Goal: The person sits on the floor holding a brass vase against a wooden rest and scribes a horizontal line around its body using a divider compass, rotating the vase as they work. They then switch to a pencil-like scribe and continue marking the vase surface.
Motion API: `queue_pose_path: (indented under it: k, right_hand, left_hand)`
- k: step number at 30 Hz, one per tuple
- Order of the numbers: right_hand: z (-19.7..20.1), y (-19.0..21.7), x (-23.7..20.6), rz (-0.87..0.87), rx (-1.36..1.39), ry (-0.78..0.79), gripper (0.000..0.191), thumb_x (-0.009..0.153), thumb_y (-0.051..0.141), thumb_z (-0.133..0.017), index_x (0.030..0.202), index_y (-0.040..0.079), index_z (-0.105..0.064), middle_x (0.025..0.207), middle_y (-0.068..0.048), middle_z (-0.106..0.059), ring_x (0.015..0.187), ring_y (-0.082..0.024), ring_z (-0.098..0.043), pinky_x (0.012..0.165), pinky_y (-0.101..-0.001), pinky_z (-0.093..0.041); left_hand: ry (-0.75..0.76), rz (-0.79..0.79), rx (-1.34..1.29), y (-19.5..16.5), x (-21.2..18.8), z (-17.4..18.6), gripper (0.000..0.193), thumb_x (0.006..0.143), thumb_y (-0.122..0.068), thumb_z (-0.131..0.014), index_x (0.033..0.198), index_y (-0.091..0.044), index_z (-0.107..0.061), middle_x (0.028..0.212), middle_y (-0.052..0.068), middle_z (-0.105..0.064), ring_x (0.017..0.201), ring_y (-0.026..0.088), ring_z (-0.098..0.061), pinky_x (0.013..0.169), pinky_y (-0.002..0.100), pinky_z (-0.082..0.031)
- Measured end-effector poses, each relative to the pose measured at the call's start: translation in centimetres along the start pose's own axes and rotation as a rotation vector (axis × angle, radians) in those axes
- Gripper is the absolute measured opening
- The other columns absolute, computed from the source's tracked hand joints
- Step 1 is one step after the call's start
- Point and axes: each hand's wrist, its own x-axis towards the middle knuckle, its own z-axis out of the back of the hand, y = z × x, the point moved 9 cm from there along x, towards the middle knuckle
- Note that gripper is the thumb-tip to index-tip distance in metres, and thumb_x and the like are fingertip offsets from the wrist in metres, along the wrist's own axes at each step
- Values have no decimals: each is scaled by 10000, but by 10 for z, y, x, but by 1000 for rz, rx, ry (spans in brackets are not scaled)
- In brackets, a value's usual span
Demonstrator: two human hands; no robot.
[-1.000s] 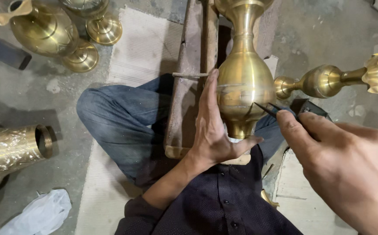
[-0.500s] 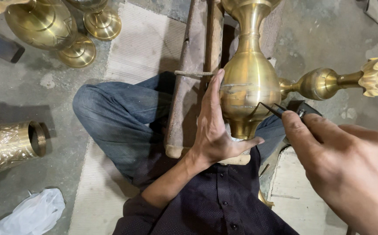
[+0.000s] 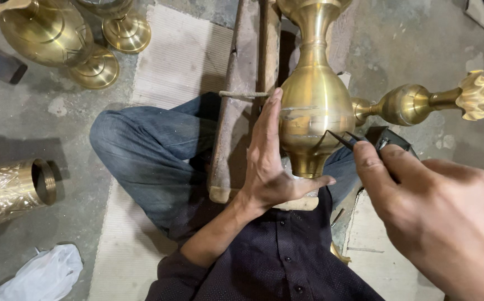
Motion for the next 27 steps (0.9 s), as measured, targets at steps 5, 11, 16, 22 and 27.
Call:
queue_pose_path:
  k: [5,11,16,22,27]
  right_hand:
    - [62,14,39,11,27,-20,507,826,155,-628,1328,170,-701,1116,1,-766,638,-148,-720,458,-333,-528]
    - [19,48,64,272,179,377,174,987,294,-588,1040,211,-732,946,-14,-771,828,-175,-734,662,-307,-555]
    - [-32,-18,-4,40,376,85,156,983,266,-610,1062,187,-718,952,-19,-767,825,-164,-728,672,-297,-554]
    - [-72,-61,-49,-236,628,-90,148,977,233,-636,1088,158,-701,958,-26,-762,821,-151,-721,684,-285,-553]
    - [-96,-77,-66,-425,844,-253,157,973,206,-658,1110,134,-687,964,-31,-757,818,-141,-716,694,-276,-552]
  left_hand:
    - [12,9,22,6,-9,-3,1447,669,-586,-951,1674,-41,-64,1674,249,-217,1574,401,-317,1343,486,-330]
    - [112,49,181,19,-5,2,1385,660,-411,-880,1675,-73,0,1712,247,-194,1604,392,-283,1341,487,-317]
    - [79,172,154,10,-3,60,1445,591,-345,-948,1622,-87,32,1660,301,-76,1561,453,-134,1286,526,-202]
    - [69,67,146,-18,29,61,432,871,-63,-866,1260,-131,-689,1260,71,-740,1247,224,-708,1105,376,-556]
    - [-28,83,28,-28,37,54,142,829,-22,-866,930,-34,-766,944,87,-779,973,214,-781,969,368,-615]
